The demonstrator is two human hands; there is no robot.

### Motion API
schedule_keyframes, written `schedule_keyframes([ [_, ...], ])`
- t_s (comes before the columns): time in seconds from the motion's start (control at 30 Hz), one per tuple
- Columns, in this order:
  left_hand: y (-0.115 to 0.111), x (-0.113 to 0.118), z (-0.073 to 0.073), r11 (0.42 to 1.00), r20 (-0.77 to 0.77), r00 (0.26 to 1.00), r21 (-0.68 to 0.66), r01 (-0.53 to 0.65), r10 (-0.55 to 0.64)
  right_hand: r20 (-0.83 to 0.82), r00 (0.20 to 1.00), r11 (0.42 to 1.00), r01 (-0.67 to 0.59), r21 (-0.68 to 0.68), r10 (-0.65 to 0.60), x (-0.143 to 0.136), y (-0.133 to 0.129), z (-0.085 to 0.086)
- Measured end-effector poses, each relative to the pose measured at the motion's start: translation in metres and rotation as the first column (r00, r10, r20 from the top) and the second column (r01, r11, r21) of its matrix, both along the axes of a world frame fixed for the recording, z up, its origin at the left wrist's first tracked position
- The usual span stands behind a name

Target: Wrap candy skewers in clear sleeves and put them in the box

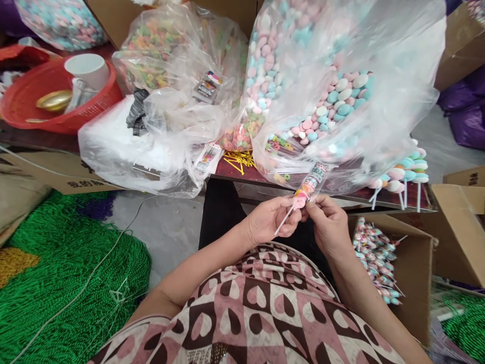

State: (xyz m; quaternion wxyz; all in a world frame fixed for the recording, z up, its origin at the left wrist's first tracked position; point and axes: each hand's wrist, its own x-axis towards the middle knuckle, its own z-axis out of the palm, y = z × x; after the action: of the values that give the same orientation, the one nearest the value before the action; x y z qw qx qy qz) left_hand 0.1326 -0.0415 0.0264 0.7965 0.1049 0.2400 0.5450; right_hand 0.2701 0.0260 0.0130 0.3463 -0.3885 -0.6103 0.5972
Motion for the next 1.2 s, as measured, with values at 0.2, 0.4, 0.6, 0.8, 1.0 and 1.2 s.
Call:
schedule_keyframes([
  [0.2,-0.006,0.009,0.005,0.998,-0.046,0.997,0.032,-0.060,0.061,-0.028,0.999,1.000,-0.024,0.014,0.025,0.000,-0.002,-0.002],
  [0.4,-0.008,0.016,0.002,0.983,-0.169,0.968,0.008,-0.186,0.184,0.026,0.998,0.998,-0.062,0.031,0.061,-0.001,-0.007,0.004],
  [0.6,-0.005,0.021,-0.001,0.924,-0.344,0.866,0.010,-0.383,0.363,0.152,0.986,0.989,-0.089,0.116,0.071,-0.004,-0.013,0.004],
  [0.8,-0.003,0.014,-0.006,0.897,-0.543,0.752,0.007,-0.442,0.374,0.201,0.978,0.970,0.010,0.241,-0.060,0.001,-0.012,0.006],
  [1.0,-0.005,0.014,-0.003,0.924,-0.602,0.729,0.041,-0.380,0.326,0.378,0.915,0.680,-0.188,0.709,-0.141,-0.006,-0.004,0.023],
  [1.2,-0.008,0.015,0.003,0.935,-0.612,0.729,0.050,-0.352,0.308,0.420,0.881,0.551,-0.245,0.798,-0.217,-0.010,0.000,0.018],
])
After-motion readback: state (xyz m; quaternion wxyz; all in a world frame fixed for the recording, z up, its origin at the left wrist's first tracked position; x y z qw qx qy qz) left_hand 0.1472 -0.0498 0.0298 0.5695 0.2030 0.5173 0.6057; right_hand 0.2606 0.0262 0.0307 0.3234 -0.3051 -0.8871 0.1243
